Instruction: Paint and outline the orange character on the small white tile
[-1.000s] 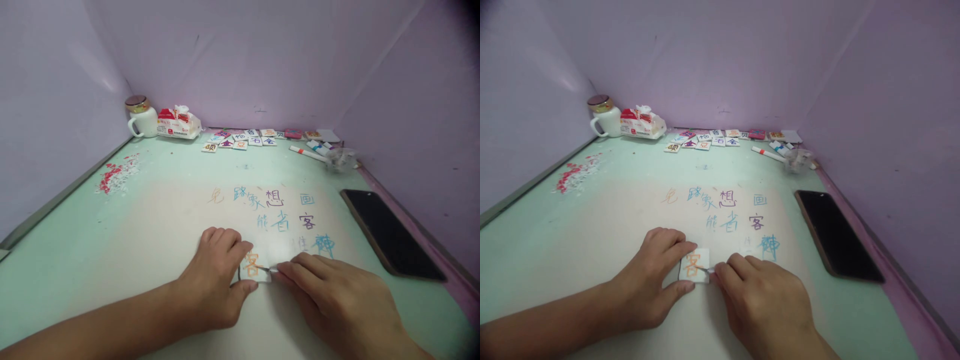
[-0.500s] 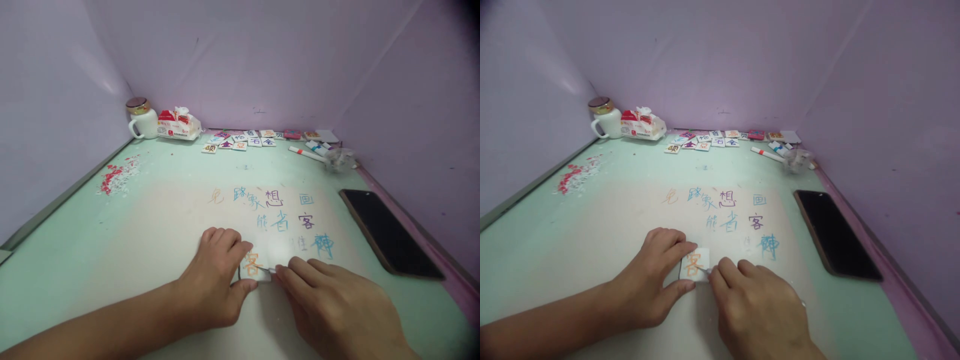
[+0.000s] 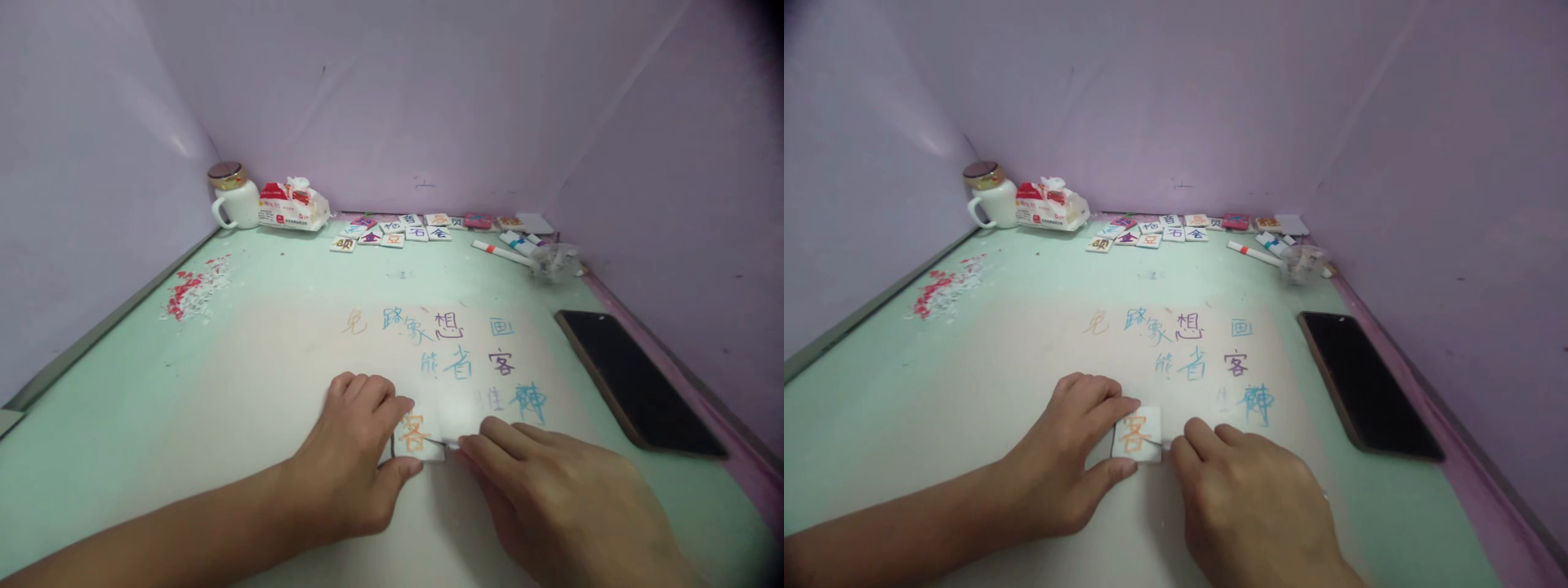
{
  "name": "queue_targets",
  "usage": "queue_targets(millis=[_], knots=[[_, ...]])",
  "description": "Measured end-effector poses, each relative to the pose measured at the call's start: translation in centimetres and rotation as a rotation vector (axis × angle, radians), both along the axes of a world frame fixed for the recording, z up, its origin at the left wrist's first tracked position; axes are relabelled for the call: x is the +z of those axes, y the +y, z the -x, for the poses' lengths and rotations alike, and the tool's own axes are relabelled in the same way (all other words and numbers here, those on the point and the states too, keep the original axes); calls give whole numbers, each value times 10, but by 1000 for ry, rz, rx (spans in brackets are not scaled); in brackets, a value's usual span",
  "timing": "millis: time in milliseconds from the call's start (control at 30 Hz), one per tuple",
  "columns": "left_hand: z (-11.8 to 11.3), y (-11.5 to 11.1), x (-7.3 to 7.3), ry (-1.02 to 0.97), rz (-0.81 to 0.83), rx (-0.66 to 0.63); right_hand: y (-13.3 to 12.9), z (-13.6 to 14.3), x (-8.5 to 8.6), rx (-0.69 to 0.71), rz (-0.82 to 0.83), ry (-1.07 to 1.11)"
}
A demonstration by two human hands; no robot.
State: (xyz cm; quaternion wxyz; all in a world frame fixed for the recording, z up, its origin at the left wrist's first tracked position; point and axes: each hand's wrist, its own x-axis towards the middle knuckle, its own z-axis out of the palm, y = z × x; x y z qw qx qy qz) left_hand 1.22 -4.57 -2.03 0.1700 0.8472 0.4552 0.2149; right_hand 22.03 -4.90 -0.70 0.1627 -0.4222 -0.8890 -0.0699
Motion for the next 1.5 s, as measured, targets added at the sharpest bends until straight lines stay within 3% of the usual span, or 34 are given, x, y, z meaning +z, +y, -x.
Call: queue_targets(millis=[233,667,933,1500], knots=[[-1,-1,-6,-51,-30,15,2,-15,-5,11,-19,85],[-1,-2,-7,-56,-36,22,2,3,-9,-18,-135,121],[-1,0,-2,-34,-4,7,3,5,-5,-13,-131,114],[0,-1,-8,-66,-47,14,4,5,-7,-19,-143,121]])
